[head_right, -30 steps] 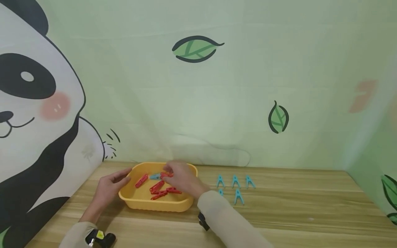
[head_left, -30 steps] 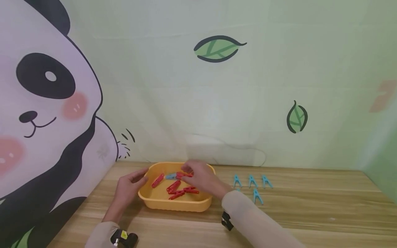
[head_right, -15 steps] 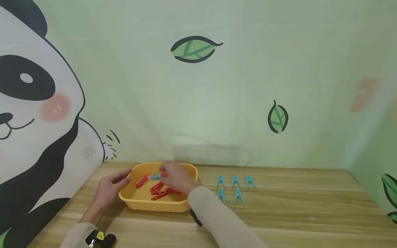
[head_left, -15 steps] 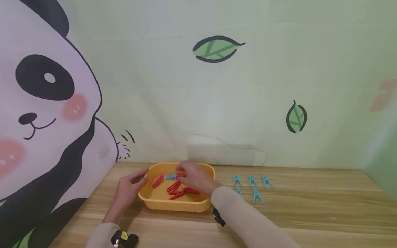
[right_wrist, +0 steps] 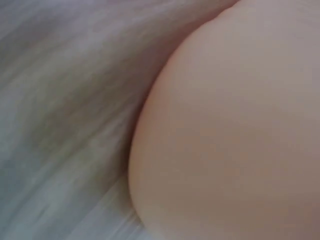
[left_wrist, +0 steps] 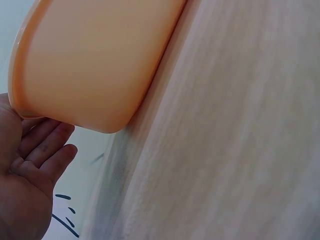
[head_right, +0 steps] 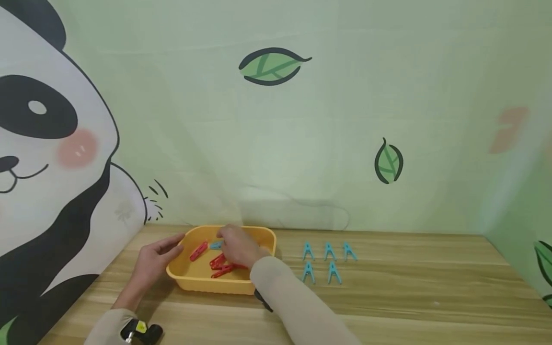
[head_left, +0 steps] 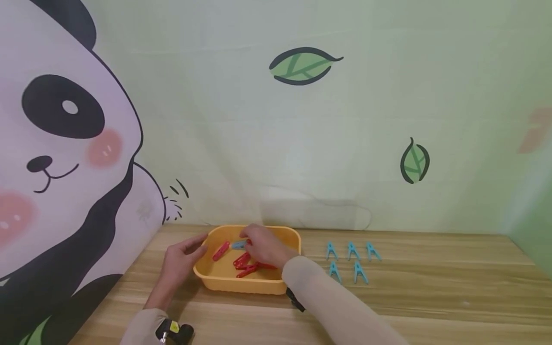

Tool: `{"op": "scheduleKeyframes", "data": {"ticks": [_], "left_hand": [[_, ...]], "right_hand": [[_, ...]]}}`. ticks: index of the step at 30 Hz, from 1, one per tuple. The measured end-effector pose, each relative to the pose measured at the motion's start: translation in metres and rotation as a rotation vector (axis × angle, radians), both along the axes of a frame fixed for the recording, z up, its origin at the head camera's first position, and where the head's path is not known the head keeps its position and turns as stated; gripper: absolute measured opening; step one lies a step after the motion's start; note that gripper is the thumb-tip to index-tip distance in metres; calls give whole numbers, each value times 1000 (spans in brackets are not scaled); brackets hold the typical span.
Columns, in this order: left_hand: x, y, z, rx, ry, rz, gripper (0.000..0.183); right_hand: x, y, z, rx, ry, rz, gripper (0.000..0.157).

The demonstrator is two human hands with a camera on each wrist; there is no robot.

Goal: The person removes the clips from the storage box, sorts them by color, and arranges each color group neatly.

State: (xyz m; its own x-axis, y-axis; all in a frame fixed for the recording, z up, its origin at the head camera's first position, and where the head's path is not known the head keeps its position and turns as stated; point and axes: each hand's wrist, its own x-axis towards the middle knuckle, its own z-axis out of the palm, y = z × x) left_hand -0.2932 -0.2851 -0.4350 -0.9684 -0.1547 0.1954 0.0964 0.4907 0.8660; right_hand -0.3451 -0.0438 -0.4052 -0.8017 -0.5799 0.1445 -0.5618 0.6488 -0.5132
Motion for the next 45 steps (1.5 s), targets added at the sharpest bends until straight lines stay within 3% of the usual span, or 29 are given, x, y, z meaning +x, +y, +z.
{"op": "scheduleKeyframes", "data": {"ticks": [10,19,26,35,40,45], "left_hand": [[-2,5,0,36,-9,-10,40],[-2,6,1,41,-31,-2,41],[-1,4,1,38,-39,-3,42],[-1,3,0,34,-36,0,42],[0,2,0,34,-35,0,42],[0,1,0,38,-36,3,42]], "right_hand": [[-3,-4,-6,54,106,28,18],[-5,0,-7,59,2,-71,12],[-5,-1,-7,97,17,-86,6],[-2,-3,-7,106,-33,-97,20],[0,-5,-8,118,-61,-106,17],[0,-7,-8,73,-78,-100,15]]}}
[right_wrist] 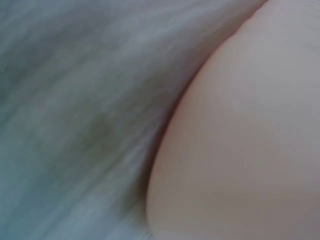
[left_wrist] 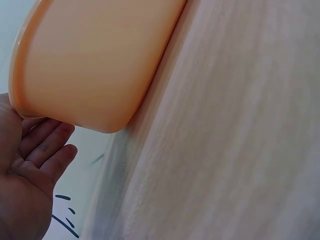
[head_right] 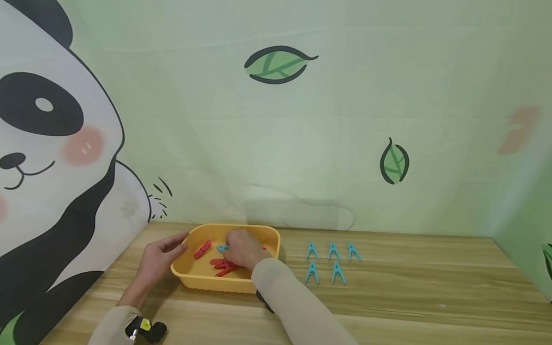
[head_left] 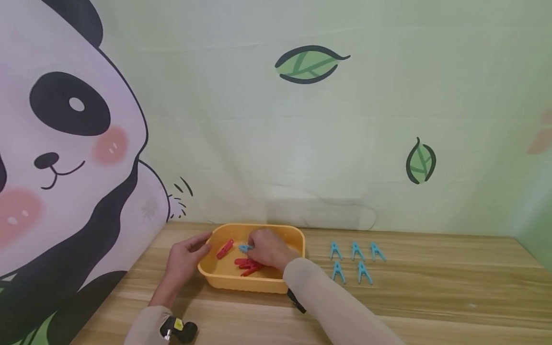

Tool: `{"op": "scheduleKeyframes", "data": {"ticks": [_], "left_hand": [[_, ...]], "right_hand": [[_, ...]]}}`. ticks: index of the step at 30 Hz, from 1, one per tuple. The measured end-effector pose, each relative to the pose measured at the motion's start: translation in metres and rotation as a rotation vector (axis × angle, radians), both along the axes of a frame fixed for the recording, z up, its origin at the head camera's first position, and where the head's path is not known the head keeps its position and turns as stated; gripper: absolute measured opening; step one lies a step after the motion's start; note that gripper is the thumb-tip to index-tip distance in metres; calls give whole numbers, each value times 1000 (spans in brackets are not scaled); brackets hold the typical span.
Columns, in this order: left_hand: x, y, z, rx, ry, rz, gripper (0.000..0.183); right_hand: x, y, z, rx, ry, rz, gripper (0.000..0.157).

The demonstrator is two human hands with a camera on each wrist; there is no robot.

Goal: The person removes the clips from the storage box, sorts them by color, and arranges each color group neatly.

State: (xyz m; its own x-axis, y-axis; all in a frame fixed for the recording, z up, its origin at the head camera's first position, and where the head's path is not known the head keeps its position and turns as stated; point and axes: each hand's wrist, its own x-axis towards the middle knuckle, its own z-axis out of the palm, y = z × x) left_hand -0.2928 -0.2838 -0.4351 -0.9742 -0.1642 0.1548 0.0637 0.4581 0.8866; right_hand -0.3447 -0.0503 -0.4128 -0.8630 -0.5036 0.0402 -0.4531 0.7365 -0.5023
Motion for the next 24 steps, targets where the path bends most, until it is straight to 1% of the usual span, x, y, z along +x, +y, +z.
{"op": "scheduleKeyframes", "data": {"ticks": [4,11,14,20,24], "left_hand": [[0,0,0,12,7,2,41],[1,0,0,10,1,4,41],[1,0,0,8,-5,4,42],[1,0,0,2,0,-2,41],[0,0,0,-9,15,-1,41]], "right_hand": [[0,2,2,-84,-16,15,13],[7,3,12,-166,37,29,22],[12,6,17,-213,57,28,22],[21,20,24,-305,71,14,20],[30,35,29,-365,109,9,19]]}}
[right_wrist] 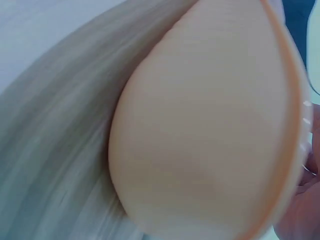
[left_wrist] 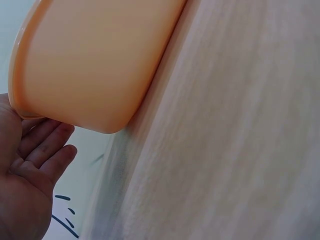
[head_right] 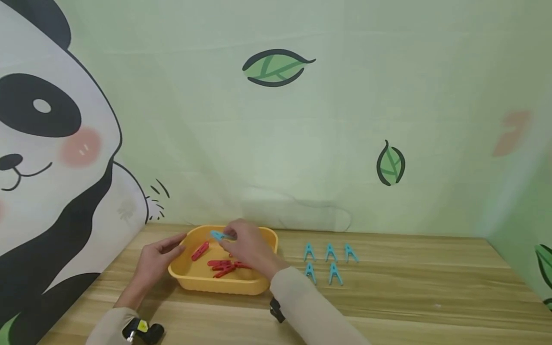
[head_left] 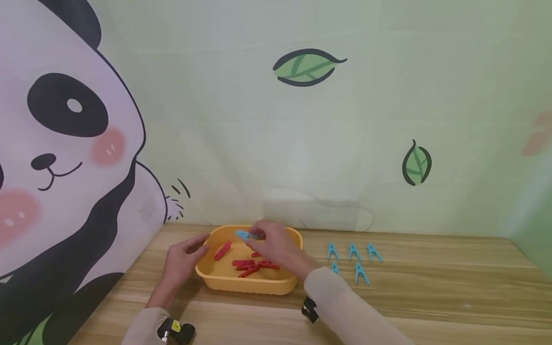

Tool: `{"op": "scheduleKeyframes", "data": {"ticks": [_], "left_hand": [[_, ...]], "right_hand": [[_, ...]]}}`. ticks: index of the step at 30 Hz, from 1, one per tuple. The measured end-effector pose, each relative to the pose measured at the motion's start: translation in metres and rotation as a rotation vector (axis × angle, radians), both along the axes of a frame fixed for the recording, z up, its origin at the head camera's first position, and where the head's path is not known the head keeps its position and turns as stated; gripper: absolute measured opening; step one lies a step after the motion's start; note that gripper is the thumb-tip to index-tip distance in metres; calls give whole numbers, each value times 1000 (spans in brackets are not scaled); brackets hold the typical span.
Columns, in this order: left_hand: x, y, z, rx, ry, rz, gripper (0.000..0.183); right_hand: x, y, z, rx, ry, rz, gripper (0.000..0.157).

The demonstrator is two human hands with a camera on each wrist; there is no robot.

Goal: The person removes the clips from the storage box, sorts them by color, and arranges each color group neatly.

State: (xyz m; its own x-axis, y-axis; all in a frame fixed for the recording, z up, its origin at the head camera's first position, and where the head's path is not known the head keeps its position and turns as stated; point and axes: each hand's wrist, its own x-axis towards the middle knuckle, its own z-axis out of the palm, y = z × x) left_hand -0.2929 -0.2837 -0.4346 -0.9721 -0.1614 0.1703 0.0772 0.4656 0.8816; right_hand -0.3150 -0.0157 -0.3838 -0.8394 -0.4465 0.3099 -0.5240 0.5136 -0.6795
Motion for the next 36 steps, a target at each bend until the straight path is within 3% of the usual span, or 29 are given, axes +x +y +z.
{"op": "scheduleKeyframes", "data": {"ticks": [11,16,23,29,36], "left_hand": [[1,1,1,16,22,-9,40],[1,1,1,20,4,-4,41],[2,3,2,10,-1,-3,41],[2,4,2,5,-11,-5,42],[2,3,2,13,-7,-3,41]], "right_hand": [[22,38,5,-115,173,-10,27],[30,50,6,-131,222,-42,20],[36,69,3,-139,229,-55,15],[44,87,-2,-115,211,-127,16],[50,107,-9,-122,183,-156,19]]}}
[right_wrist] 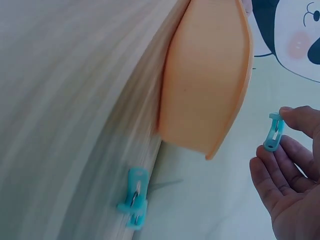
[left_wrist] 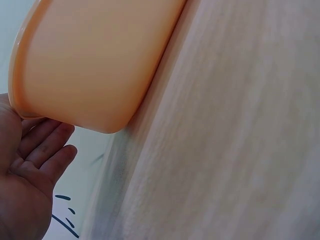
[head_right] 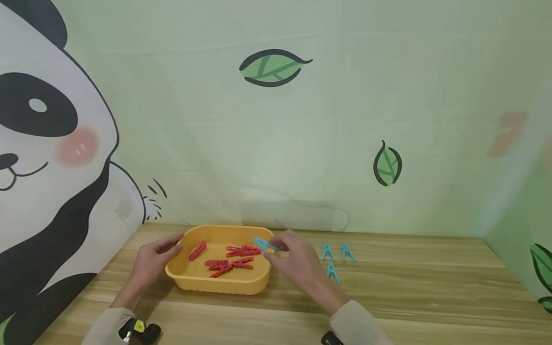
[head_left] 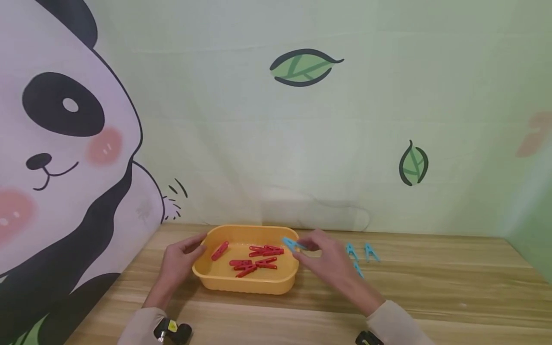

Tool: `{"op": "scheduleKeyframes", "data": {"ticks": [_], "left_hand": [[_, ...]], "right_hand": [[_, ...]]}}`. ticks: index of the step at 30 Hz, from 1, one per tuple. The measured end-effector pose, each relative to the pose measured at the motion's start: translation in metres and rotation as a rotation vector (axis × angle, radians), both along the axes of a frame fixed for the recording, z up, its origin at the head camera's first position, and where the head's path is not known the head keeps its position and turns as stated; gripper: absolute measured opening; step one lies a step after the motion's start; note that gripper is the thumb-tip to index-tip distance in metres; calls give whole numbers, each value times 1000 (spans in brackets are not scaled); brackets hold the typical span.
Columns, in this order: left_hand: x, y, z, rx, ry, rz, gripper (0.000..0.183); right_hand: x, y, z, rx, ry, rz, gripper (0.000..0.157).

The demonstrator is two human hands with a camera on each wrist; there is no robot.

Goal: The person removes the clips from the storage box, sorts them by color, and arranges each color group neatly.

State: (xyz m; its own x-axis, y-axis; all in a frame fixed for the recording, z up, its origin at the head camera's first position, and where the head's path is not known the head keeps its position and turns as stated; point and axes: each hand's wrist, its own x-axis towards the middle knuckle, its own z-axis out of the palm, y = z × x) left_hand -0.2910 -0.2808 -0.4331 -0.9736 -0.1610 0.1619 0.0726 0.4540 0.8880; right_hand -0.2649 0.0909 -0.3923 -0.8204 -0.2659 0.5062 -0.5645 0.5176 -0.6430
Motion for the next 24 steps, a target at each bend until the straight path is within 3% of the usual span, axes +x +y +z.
{"op": "scheduleKeyframes", "data": {"ticks": [16,24], "left_hand": [[-2,-3,-2,-11,-15,-5,42],[-2,-3,-1,-5,-8,-10,42]], "right_hand": [[5,44,-6,13,-73,-63,16],[11,72,-9,30,-39,-104,19]]}}
